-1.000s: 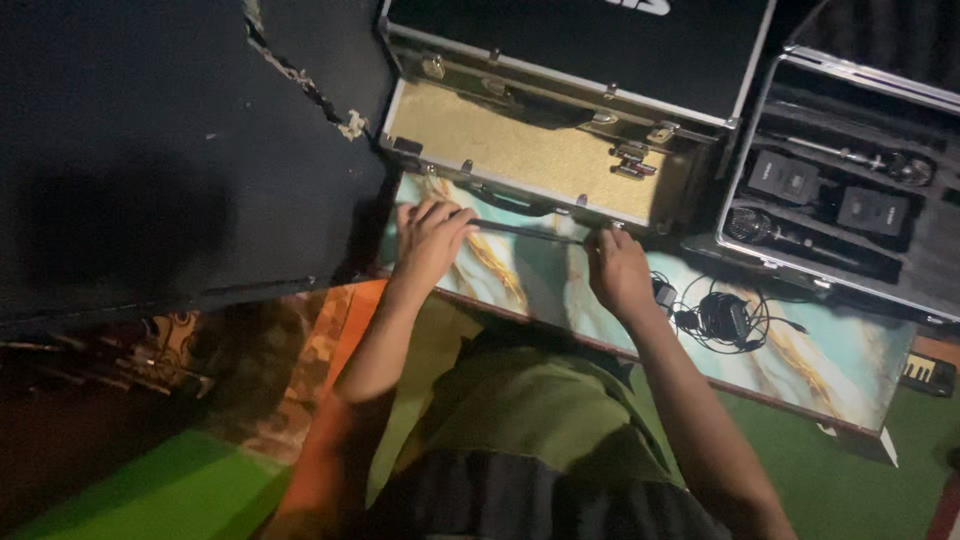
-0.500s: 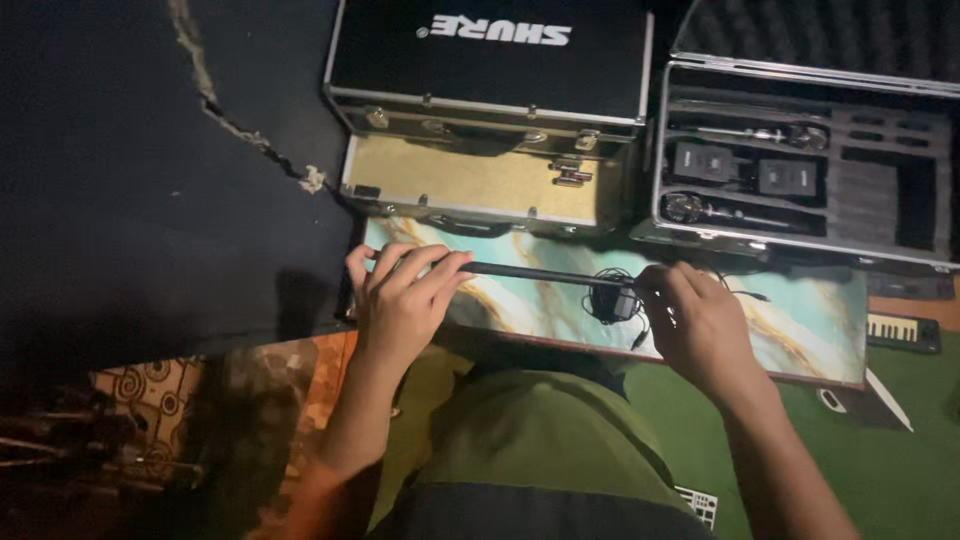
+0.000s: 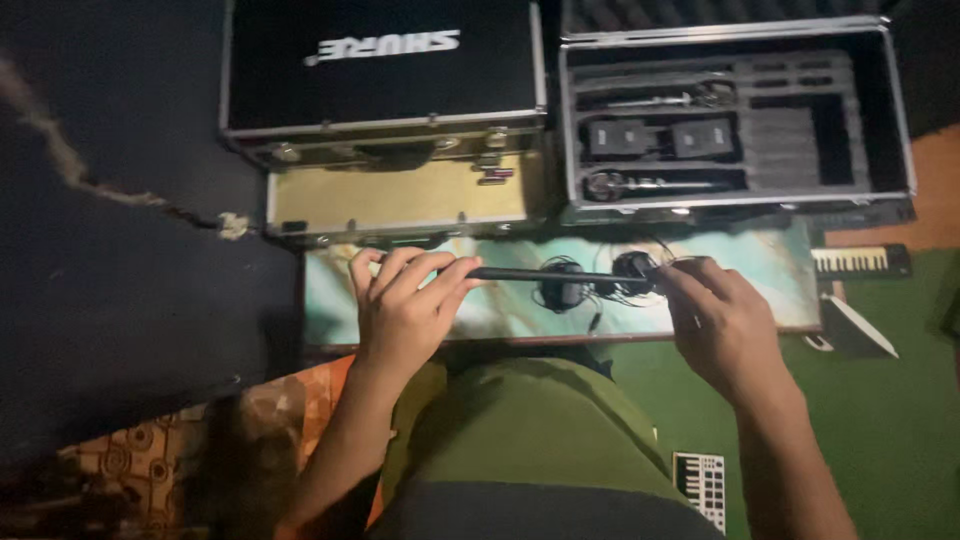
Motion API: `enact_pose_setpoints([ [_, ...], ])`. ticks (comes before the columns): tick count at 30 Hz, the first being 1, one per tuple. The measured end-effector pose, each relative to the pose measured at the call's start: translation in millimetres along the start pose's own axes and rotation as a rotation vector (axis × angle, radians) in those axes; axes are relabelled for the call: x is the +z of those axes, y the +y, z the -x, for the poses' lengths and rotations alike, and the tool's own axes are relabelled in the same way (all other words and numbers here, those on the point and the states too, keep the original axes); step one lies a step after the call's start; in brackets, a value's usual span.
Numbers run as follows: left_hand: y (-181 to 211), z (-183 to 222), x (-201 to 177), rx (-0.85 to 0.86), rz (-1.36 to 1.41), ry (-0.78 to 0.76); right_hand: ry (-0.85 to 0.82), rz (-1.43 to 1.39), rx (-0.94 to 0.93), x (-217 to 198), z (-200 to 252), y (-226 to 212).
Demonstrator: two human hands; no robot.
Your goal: The person places a microphone into a foam-padded hard case, rearranges thin black wires and small components within the foam slots, and handles a small battery and a headset wire.
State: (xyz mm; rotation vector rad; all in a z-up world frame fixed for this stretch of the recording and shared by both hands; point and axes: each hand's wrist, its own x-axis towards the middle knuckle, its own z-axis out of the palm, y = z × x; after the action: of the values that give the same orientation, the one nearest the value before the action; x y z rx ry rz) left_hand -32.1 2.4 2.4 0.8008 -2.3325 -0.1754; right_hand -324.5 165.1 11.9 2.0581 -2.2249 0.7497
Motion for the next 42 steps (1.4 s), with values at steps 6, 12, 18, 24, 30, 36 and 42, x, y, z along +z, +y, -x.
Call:
enact_pose_setpoints([
  [6, 47, -42, 48, 0.106, 0.255, -0.101, 0.064, 0.026, 0.111, -35, 26, 53],
  [12, 86, -76, 93, 0.129, 0.394, -0.127, 0.083, 0.007, 0.183, -52, 42, 111],
  [18, 102, -97, 128, 0.069, 0.457, -0.214, 0.077, -0.043, 0.157, -55, 34, 166],
  [24, 84, -124, 174, 0.041, 0.436, -0.243, 0.007, -0.077, 0.102, -41, -6, 218],
  [30, 67, -146, 201, -0.054, 0.433, -0.223, -0.069, -0.118, 0.033, -19, -52, 257],
  [36, 42, -173, 228, -0.235, 0.44, -0.32, -0.084, -0.173, 0.001, 15, -92, 299],
  [42, -17, -221, 293, -0.083, 0.239, -0.263, -0.013, -0.068, -0.104, 74, -156, 358],
])
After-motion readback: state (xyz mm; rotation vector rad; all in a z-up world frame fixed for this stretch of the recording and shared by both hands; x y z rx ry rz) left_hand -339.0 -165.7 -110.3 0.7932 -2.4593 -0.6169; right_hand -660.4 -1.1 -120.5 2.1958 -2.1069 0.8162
